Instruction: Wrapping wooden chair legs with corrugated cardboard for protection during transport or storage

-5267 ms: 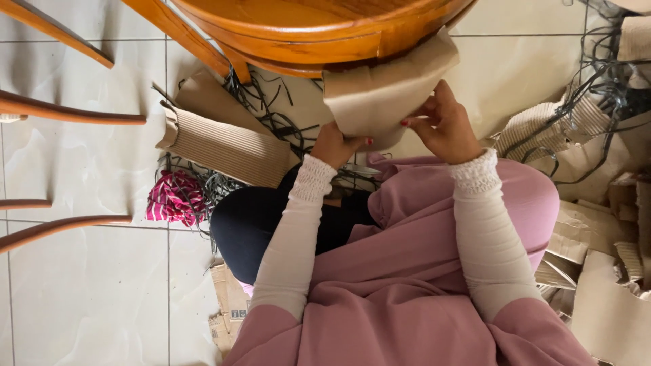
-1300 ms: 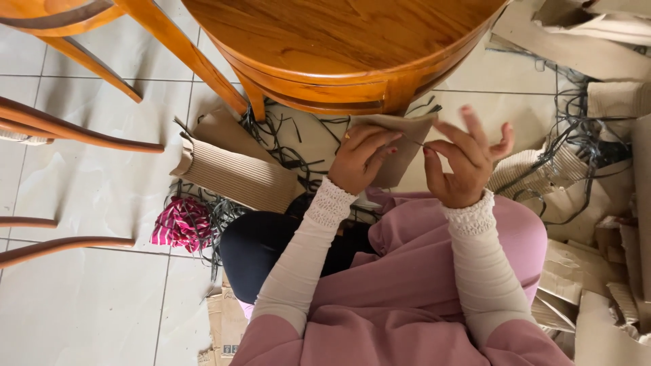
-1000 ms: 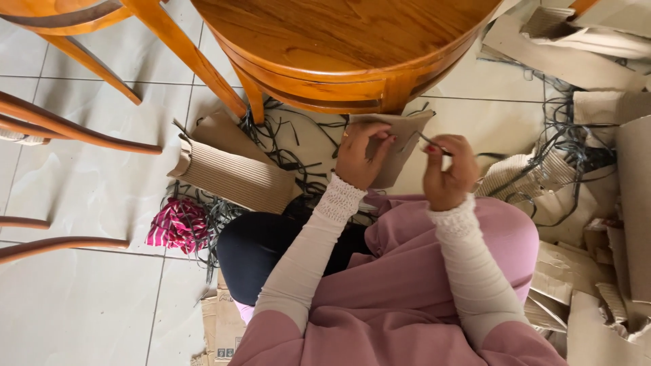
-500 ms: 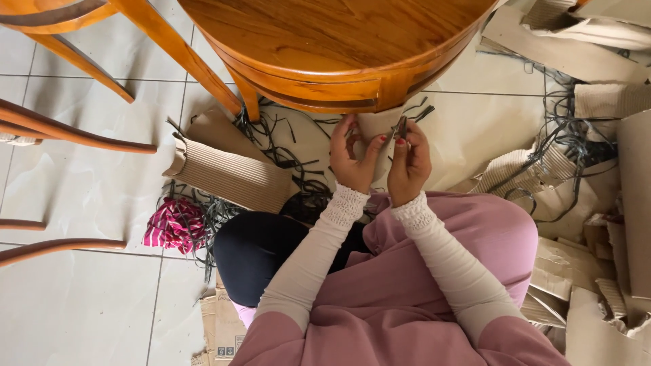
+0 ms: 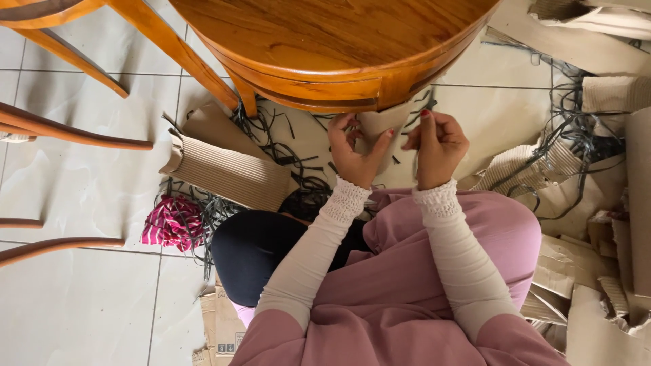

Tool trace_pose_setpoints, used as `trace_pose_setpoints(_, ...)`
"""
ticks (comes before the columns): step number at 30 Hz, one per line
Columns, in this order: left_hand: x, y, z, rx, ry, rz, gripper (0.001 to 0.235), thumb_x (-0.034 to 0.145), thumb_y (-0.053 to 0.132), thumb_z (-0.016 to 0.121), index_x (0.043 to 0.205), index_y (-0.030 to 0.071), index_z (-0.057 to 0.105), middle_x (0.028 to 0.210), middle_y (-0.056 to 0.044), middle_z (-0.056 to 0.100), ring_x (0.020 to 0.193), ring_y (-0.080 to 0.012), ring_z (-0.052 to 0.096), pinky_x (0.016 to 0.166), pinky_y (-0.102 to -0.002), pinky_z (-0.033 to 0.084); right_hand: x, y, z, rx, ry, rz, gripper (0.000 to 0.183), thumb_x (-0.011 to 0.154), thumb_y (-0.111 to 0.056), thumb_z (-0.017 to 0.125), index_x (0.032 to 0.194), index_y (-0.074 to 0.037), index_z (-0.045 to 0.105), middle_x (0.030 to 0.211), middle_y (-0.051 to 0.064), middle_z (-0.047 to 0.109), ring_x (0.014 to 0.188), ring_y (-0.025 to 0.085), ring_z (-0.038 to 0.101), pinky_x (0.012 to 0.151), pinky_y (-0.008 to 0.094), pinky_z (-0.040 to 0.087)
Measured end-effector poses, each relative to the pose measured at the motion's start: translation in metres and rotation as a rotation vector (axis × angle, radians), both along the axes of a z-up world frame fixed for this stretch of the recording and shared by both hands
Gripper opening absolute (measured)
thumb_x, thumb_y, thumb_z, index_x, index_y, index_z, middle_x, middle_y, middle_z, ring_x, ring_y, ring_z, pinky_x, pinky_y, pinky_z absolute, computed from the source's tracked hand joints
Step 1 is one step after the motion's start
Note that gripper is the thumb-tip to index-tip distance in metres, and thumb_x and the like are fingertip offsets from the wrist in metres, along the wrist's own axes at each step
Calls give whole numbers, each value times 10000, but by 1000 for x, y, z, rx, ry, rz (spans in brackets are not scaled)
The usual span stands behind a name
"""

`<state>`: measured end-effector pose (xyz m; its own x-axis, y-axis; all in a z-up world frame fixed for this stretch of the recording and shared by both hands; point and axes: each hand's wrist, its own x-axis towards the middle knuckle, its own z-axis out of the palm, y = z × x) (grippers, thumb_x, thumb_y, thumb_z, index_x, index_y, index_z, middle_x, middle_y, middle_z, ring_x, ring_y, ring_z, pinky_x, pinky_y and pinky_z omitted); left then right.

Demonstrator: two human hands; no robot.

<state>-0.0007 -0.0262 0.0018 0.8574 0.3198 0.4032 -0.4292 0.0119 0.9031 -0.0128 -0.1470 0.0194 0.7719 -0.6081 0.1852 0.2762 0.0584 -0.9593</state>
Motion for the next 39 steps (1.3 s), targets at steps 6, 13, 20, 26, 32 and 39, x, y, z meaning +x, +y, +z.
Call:
trace_pose_setpoints(6, -1, 1, 3, -13, -40, -21, 661, 788, 190, 930, 1321, 71, 557, 1273, -59, 505, 1073, -172, 578, 823, -301, 545, 2, 24, 21, -119, -25, -18, 86, 1010, 2, 687, 997, 71, 737, 555, 185, 588, 294, 217, 537, 277, 289, 434)
trace_pose_setpoints(13, 6, 6, -16, -219, -74, -122, 283, 990, 151, 730, 1225, 33, 625, 1207, -79, 588, 1042, -157, 632, 772, -278, 559, 18, 1, -13, -612, -105, 66, 316, 1025, 119, 530, 1274, 39, 707, 868, 172, 560, 731, 196, 570, 604, 317, 435)
trace_pose_setpoints(20, 9, 8, -12, -314, 53, -86, 145, 942, 95, 767, 1016, 26, 663, 966, -76, 645, 797, -84, 556, 672, -234, 530, 16, 0, 4, -537, -181, 101, 364, 984, 210, 543, 1309, 80, 645, 928, 169, 545, 829, 229, 577, 673, 312, 502)
trace_pose_setpoints(26, 8, 8, -5, -397, 193, -69, 269, 852, 164, 872, 999, 42, 683, 849, -61, 684, 727, -58, 537, 631, -208, 522, 21, 8, 13, -278, -180, -28, 141, 927, 184, 711, 1039, 102, 739, 849, 235, 709, 625, 207, 678, 531, 306, 558)
trace_pose_setpoints(32, 20, 14, -35, -515, 310, -208, 297, 852, 103, 868, 1034, 71, 636, 936, -36, 653, 830, -88, 626, 774, -265, 573, 20, 6, 12, -528, -171, 106, 249, 972, 209, 581, 1093, 71, 749, 1021, 200, 638, 895, 259, 675, 728, 356, 570)
trace_pose_setpoints(39, 36, 19, -55, -508, 424, -343, 455, 816, 175, 911, 1097, 86, 564, 977, -17, 555, 894, -116, 581, 827, -303, 557, 27, 13, 40, -331, -47, 203, 220, 940, 183, 636, 962, -21, 715, 781, 83, 650, 661, 122, 586, 603, 258, 523)
